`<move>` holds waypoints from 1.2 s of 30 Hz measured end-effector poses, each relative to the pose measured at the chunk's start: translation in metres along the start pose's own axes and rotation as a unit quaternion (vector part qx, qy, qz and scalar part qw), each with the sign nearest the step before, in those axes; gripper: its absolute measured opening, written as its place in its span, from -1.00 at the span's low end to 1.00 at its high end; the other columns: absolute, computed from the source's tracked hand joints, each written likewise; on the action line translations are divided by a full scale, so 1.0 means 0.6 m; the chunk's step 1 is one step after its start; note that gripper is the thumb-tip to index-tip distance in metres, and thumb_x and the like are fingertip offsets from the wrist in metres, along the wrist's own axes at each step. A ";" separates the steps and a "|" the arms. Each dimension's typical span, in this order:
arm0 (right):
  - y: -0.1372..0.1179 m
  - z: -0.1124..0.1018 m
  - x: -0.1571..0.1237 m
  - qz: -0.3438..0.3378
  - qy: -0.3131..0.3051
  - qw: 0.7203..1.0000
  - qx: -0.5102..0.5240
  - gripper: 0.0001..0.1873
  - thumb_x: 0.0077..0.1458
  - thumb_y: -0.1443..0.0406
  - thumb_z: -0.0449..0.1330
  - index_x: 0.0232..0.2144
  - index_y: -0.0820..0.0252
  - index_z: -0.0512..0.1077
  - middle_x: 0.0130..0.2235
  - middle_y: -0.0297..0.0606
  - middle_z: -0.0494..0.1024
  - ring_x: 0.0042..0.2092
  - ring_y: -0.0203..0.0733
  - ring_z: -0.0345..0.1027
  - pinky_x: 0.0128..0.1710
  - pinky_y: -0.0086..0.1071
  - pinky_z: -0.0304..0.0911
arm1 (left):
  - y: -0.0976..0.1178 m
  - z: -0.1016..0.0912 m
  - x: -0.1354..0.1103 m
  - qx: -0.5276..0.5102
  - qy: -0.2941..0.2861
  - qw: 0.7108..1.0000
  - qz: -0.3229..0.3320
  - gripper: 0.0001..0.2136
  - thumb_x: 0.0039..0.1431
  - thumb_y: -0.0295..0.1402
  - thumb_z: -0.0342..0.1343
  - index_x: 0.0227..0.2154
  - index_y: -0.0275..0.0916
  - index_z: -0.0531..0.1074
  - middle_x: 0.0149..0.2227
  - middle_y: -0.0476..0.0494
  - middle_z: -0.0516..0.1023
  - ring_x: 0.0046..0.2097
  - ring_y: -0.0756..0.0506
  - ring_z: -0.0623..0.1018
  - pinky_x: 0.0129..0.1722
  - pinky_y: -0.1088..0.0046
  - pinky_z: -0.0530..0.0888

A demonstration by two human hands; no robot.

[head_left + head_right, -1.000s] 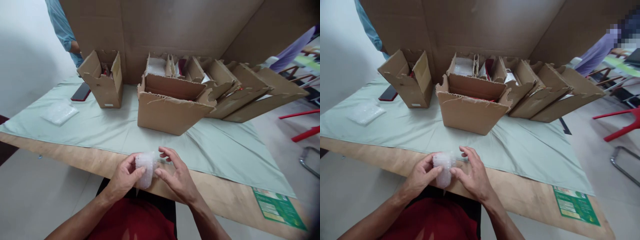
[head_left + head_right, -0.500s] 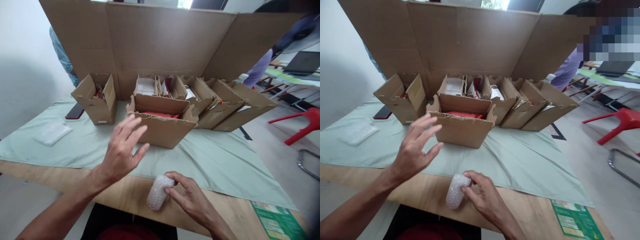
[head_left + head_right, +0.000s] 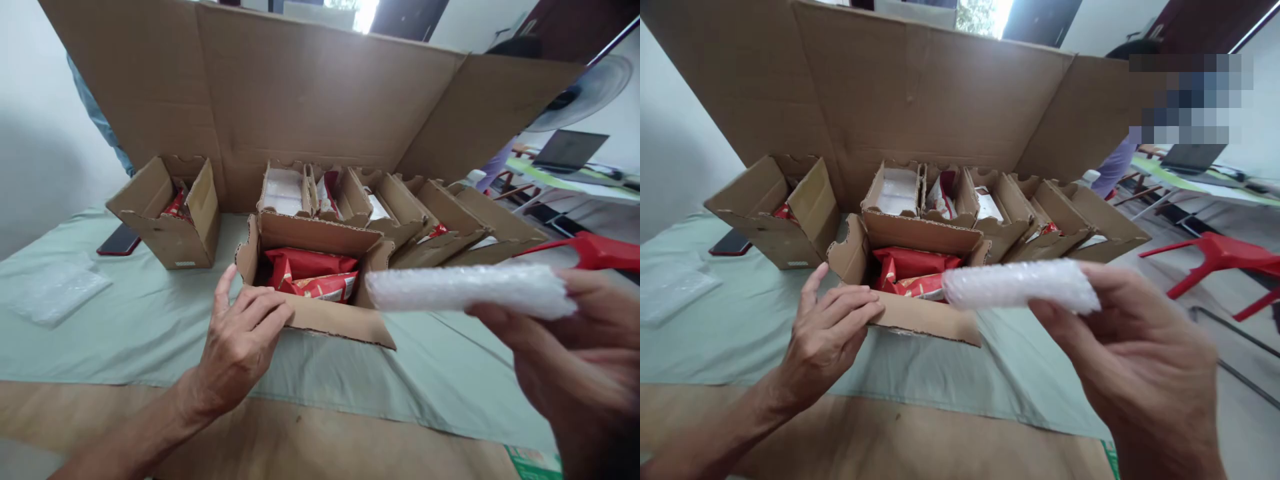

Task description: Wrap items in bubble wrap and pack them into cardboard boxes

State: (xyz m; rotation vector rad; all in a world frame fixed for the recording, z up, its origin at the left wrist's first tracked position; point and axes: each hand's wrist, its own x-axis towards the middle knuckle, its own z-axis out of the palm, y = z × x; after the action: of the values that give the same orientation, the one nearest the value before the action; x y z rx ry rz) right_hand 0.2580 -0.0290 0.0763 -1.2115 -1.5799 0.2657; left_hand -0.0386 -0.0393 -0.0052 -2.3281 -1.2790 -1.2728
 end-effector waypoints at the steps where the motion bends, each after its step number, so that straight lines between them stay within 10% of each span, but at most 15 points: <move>1: -0.012 0.017 0.022 -0.010 -0.010 1.000 0.003 -0.73 0.06 0.22 0.41 -0.14 -0.16 0.58 -0.25 -0.37 0.63 -0.31 -0.13 0.51 -0.40 -0.31 0.44 | -0.002 0.003 0.000 -0.005 0.004 1.000 -0.003 -0.84 0.33 -0.56 0.10 -0.17 -0.23 0.53 -0.16 -0.10 0.69 -0.11 -0.12 0.62 0.35 -0.20 0.09; 7: -0.042 0.166 0.117 0.013 -0.242 0.968 0.060 -0.89 0.09 0.23 0.30 -0.31 0.12 0.52 -0.36 -0.35 0.60 -0.36 -0.21 0.47 -0.39 -0.36 0.38 | -0.008 0.015 -0.001 -0.029 0.020 0.999 -0.019 -0.83 0.32 -0.55 0.12 -0.15 -0.21 0.54 -0.16 -0.07 0.70 -0.05 -0.14 0.61 0.35 -0.13 0.11; 13: -0.028 0.299 0.142 0.008 -0.342 0.937 -0.067 -0.95 -0.01 0.33 0.26 -0.46 0.21 0.47 -0.53 -0.43 0.44 -0.48 -0.33 0.26 -0.48 -0.43 0.14 | -0.010 0.016 -0.007 -0.034 0.008 0.999 -0.025 -0.79 0.32 -0.58 0.05 -0.14 -0.20 0.53 -0.14 -0.07 0.69 -0.02 -0.13 0.59 0.38 -0.10 0.06; 26: -0.081 0.358 0.114 -0.238 -0.524 0.694 -0.432 -0.73 0.28 0.32 0.13 -0.31 0.23 0.64 -0.21 -0.03 0.69 -0.07 0.05 0.48 -0.16 -0.19 0.04 | -0.024 0.022 -0.013 -0.056 0.016 0.998 -0.022 -0.77 0.28 -0.55 0.08 -0.09 -0.21 0.52 -0.08 -0.13 0.68 0.04 -0.18 0.58 0.39 -0.12 0.07; 32: -0.073 0.360 0.129 -0.265 -0.526 0.706 -0.393 -0.74 0.28 0.33 0.13 -0.21 0.28 0.64 -0.13 0.01 0.69 -0.01 0.09 0.49 -0.10 -0.17 0.10 | -0.019 0.003 -0.014 -0.040 0.051 0.997 -0.038 -0.69 0.24 -0.55 0.12 0.01 -0.18 0.47 0.05 -0.23 0.60 0.17 -0.23 0.51 0.33 -0.13 0.23; 36: -0.074 0.252 0.123 -0.231 -0.423 0.840 -0.248 -0.70 0.27 0.18 0.19 -0.08 0.17 0.62 -0.07 -0.16 0.69 -0.04 0.02 0.52 -0.06 -0.18 0.22 | -0.037 -0.023 -0.032 -0.051 0.104 0.986 -0.122 -0.53 0.24 -0.48 0.13 0.21 -0.18 0.32 0.20 -0.32 0.44 0.25 -0.26 0.43 0.28 -0.06 0.34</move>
State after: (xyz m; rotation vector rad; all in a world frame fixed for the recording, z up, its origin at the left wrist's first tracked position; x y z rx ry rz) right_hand 0.1155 0.0695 0.0914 -1.0834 -2.7989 0.0610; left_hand -0.0688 -0.0447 -0.0165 -2.0809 -1.4942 -1.6444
